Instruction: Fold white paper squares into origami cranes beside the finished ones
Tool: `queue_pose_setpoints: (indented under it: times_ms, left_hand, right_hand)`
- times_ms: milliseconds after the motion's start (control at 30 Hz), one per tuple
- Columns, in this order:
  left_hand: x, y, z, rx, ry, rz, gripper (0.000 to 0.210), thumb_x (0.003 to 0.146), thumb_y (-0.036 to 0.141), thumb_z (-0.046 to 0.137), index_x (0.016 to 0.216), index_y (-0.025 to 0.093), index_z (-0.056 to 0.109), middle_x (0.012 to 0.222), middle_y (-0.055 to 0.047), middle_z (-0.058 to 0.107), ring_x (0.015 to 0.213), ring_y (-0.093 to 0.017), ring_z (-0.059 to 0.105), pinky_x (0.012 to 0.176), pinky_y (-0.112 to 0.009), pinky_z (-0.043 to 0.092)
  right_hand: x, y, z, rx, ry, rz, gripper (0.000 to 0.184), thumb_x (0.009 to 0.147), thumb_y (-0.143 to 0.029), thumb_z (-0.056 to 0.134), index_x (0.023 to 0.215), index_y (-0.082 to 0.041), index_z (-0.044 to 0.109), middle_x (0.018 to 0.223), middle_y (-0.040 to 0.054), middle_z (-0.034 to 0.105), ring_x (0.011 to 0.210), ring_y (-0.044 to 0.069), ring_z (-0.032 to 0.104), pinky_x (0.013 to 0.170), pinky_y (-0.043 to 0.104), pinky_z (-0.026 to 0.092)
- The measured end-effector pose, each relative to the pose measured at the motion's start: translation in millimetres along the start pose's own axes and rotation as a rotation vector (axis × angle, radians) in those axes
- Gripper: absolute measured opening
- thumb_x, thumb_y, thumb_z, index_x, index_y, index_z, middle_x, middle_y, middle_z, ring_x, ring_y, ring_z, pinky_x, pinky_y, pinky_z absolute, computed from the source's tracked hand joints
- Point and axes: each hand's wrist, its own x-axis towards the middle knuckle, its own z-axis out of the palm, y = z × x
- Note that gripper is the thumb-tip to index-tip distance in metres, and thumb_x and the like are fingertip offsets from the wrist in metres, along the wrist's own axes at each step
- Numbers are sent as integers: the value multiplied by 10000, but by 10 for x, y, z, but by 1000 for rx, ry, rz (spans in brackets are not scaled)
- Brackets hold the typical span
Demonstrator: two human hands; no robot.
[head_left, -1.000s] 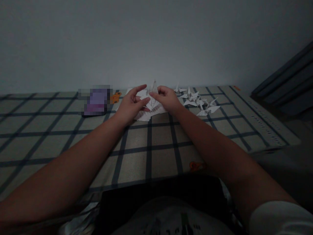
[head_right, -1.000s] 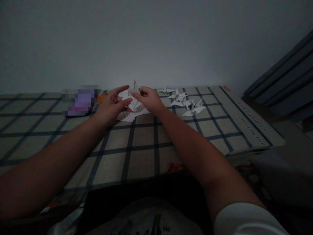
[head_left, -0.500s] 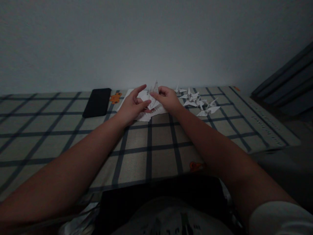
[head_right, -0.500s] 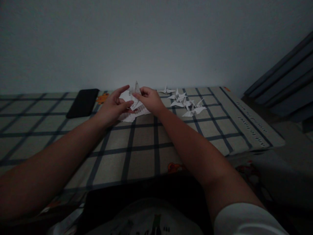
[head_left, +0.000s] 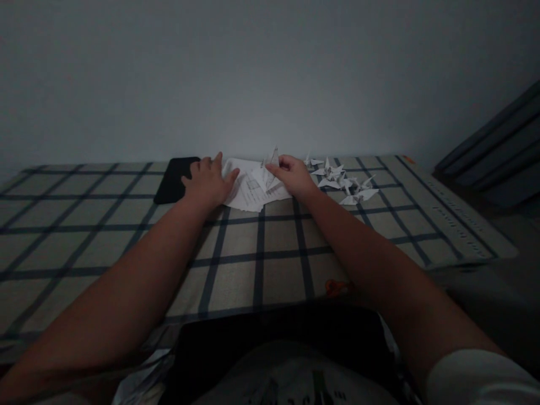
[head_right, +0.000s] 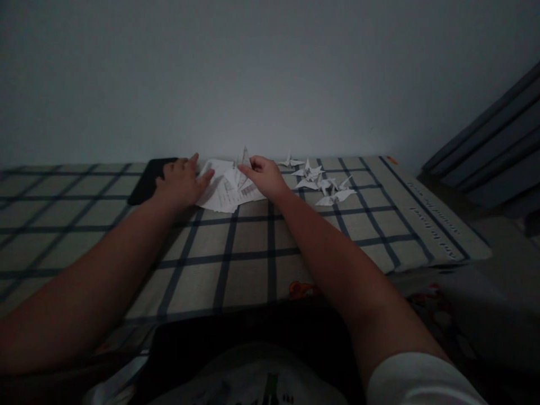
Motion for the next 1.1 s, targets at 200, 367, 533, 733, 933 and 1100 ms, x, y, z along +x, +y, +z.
queue_pose_setpoints:
  times_ms: [200,367,533,733,933,1100]
  left_hand:
    - [91,-135,67,9,-39,-40,972,892,787,323,1587,109,377,1599,-290,375,1441,-543,320,1042,-787,306]
    - [195,-245,118,24,-8,-15,872,916,731,351,1582,170,389,1592,-273,399,1456,-503,341,1091,-725,320]
    - [283,-337,205,56,40,19,800,959,668,344,1554,139,418,1529,-255,482,1421,-443,419,1118,-636,351]
    - [257,-296,167,-5,167,78,711,968,600,442,1494,127,511,1514,-244,513,1424,-446,420,1157,-650,299]
    - [96,33,143,-440,195,365,506,982,517,487,1286,156,670,1267,-140,690,1195,-281,611,1059,-435,465]
    - [-55,241,327,-823,-70,270,526,924,541,596,1322,200,640,1004,-64,712,891,-205,671,751,-310,548]
  right_hand:
    - [-22,-21,-11,-13,-10,-7,342,843,-459,726,742,-227,496,701,-12,489,734,156,469,618,274,373]
    - [-35,-63,3,-35,-7,2,327,852,-367,720,707,-218,469,667,-37,440,681,131,429,615,268,330]
    - [-53,-117,10,-70,-25,-7,325,871,-305,689,672,-202,454,643,-60,401,619,97,375,605,259,284]
    - [-46,-102,1,-80,-31,-27,319,873,-326,693,689,-201,465,650,-54,401,636,102,373,607,254,292]
    - [-44,-114,-2,-43,-21,-3,284,872,-362,707,739,-203,513,670,-30,449,705,130,444,622,253,344]
    - [-50,-125,3,-14,-47,-2,278,851,-406,731,773,-182,586,705,-16,519,750,140,490,655,261,389]
